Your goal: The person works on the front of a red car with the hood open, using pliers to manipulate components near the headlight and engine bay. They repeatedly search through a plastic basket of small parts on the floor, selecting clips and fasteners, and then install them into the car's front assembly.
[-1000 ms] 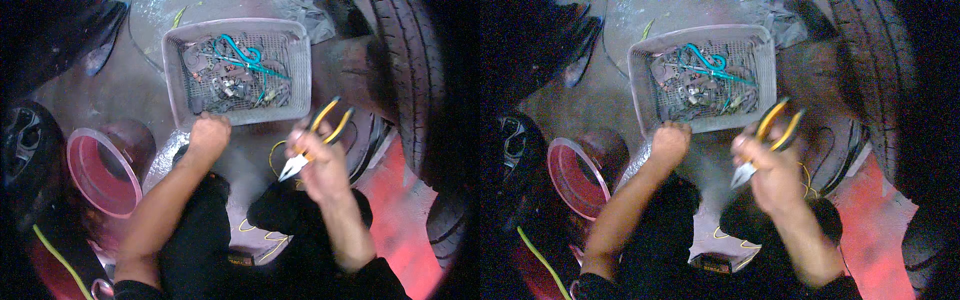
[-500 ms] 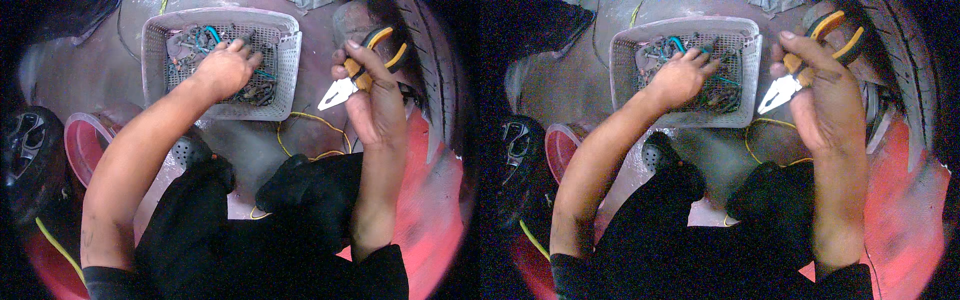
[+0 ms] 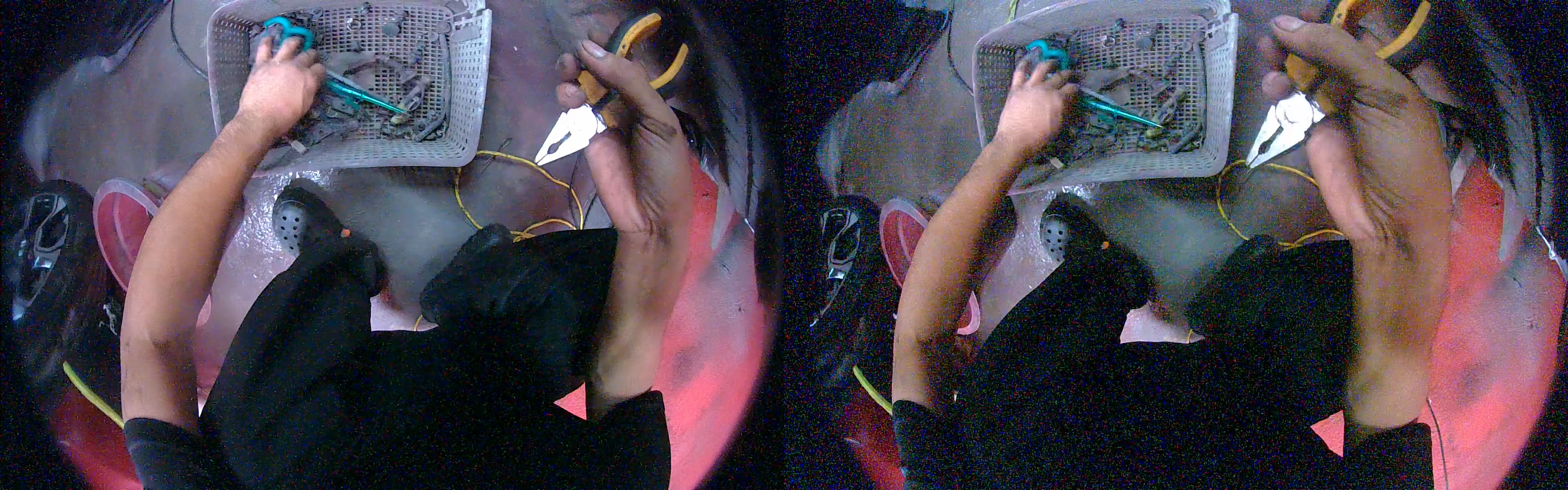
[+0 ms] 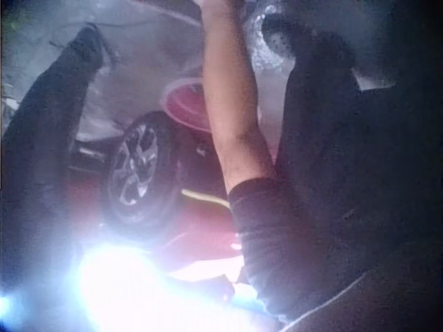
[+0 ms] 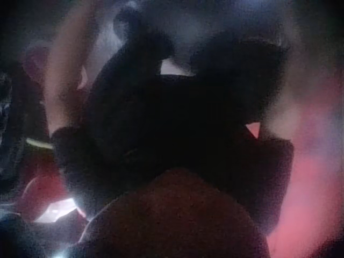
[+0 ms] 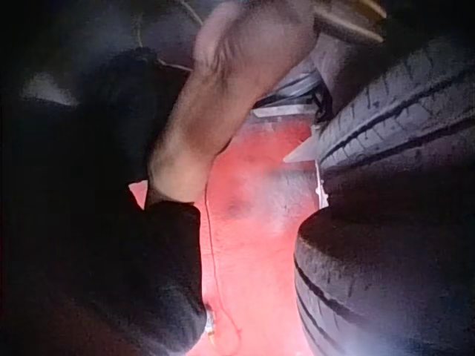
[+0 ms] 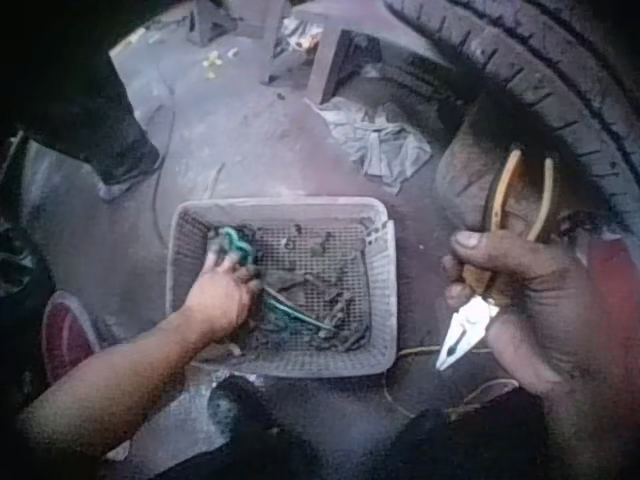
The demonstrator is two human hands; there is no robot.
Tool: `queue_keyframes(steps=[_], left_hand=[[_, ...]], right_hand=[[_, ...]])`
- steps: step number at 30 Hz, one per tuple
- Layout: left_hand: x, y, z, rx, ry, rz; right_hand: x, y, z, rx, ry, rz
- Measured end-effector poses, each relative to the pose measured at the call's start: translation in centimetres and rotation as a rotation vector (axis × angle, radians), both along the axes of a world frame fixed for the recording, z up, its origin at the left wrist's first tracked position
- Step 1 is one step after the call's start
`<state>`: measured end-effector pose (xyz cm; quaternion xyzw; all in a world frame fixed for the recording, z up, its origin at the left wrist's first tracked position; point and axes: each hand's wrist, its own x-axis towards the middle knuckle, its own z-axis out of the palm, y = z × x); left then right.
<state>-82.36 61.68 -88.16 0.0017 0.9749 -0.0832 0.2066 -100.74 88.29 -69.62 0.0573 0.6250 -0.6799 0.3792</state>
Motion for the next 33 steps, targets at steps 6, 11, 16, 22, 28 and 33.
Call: queue_keyframes(steps=[6,11,16,22,28,33], left_hand=[[-0.3,-2.1,0.6,-0.101,0.147,0.244],[-1.5,4.9,0.4,0.218,0.264,-0.181],[-1.1,4.3,-1.8,0.317,0.083,-0.331],[-1.4,-0.9,1.9,-0.042,0.049,-0.120],[-1.4,-1.7,2.1,0.023,0.321,-0.124],[-0.8,-4.3,2.1,0.209,0.173,0.065]], right_hand=[[0.0,-1.0,-1.5,-0.020,0.150,0.206],[2.0,-3.2,-0.1,-0.009,0.071,0.097],[2.2,-3.2,0.4,-0.076,0.017,0.066],[0.0,-0.9,-0.3,-0.030,0.115,0.131],[-0.8,-0.2,-1.2,0.005,0.166,0.195],[-1.3,0.3,-1.4,0.037,0.201,0.220]])
